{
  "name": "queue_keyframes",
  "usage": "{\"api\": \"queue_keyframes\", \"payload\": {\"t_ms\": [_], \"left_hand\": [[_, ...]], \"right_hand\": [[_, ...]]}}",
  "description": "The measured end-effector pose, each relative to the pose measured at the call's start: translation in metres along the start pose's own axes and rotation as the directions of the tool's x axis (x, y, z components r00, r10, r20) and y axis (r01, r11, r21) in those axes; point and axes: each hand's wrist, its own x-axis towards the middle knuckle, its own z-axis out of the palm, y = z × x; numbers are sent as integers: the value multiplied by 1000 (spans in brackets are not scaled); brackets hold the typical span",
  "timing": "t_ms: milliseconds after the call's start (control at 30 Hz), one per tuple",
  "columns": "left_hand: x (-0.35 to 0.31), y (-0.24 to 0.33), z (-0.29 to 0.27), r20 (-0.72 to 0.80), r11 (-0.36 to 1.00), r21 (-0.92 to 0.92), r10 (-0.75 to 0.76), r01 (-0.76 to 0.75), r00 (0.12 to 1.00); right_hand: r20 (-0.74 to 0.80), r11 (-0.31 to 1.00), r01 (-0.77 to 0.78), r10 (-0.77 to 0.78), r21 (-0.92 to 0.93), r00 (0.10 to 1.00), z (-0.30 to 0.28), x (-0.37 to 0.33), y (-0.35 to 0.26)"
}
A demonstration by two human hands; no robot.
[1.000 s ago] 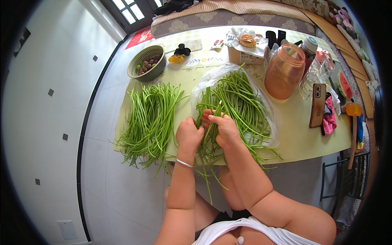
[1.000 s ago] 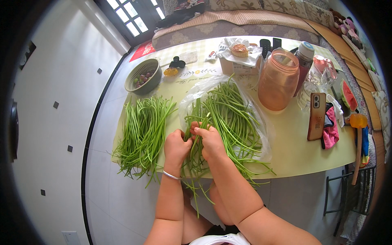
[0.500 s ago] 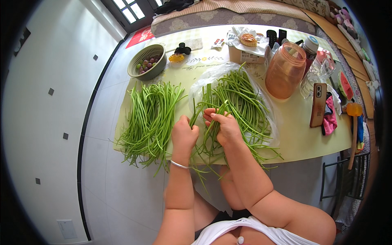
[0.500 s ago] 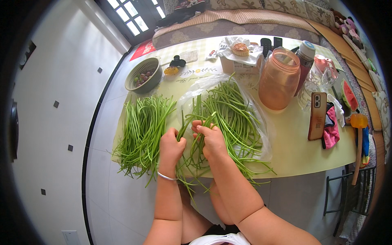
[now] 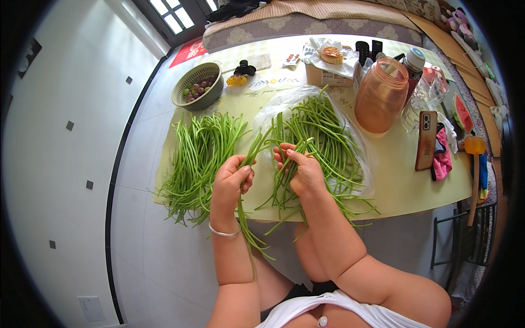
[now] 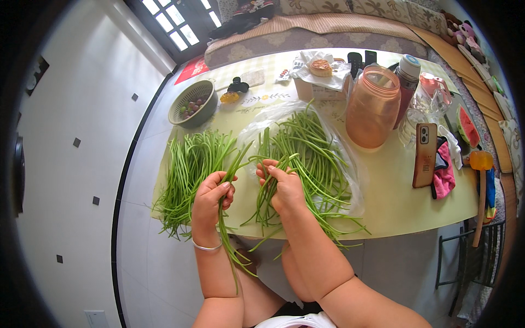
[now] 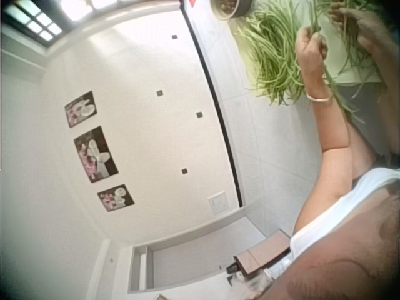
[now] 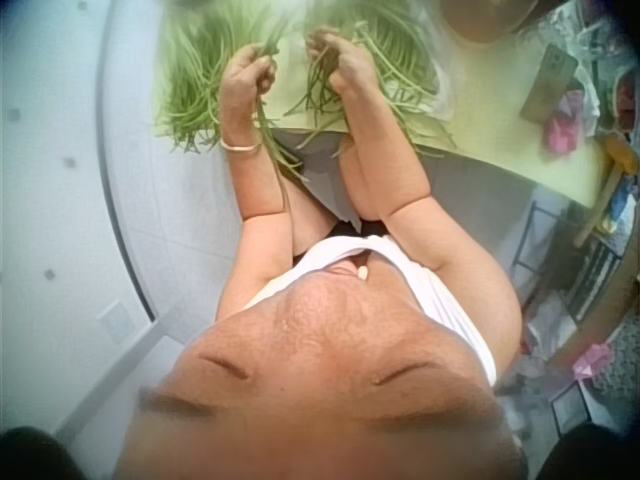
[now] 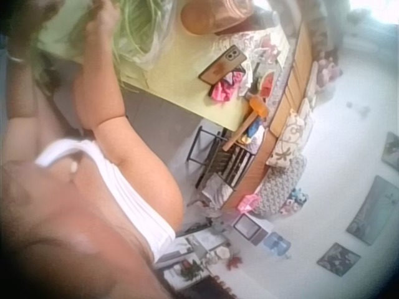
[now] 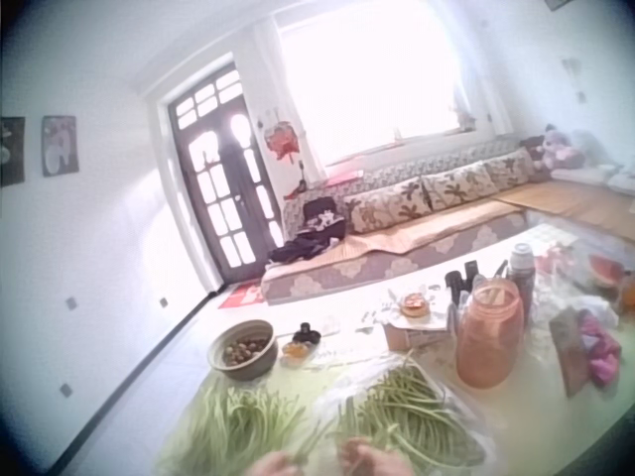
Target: The person sits on the floor and snaps the ends off long green vegetables by hand. They hold a bundle of the vegetables in their left hand and use their right hand to break off the tips, placing the trimmed pieces onto a pile on the table.
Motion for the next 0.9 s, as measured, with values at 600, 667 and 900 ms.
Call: {"api": "queue_keyframes", "payload": {"t_ms": [600, 667, 900], "left_hand": [[14, -29, 35, 56, 997, 68, 28, -32, 998], [15, -31, 37, 79, 998, 63, 11, -16, 997], [19, -34, 29, -115, 999, -10, 43, -45, 992]], "right_hand": [[-94, 967, 253, -251, 10, 963, 7, -5, -8], [-111, 981, 194, -192, 5, 975, 5, -5, -6], [-127, 976, 208, -198, 70, 972, 10, -6, -2]]}}
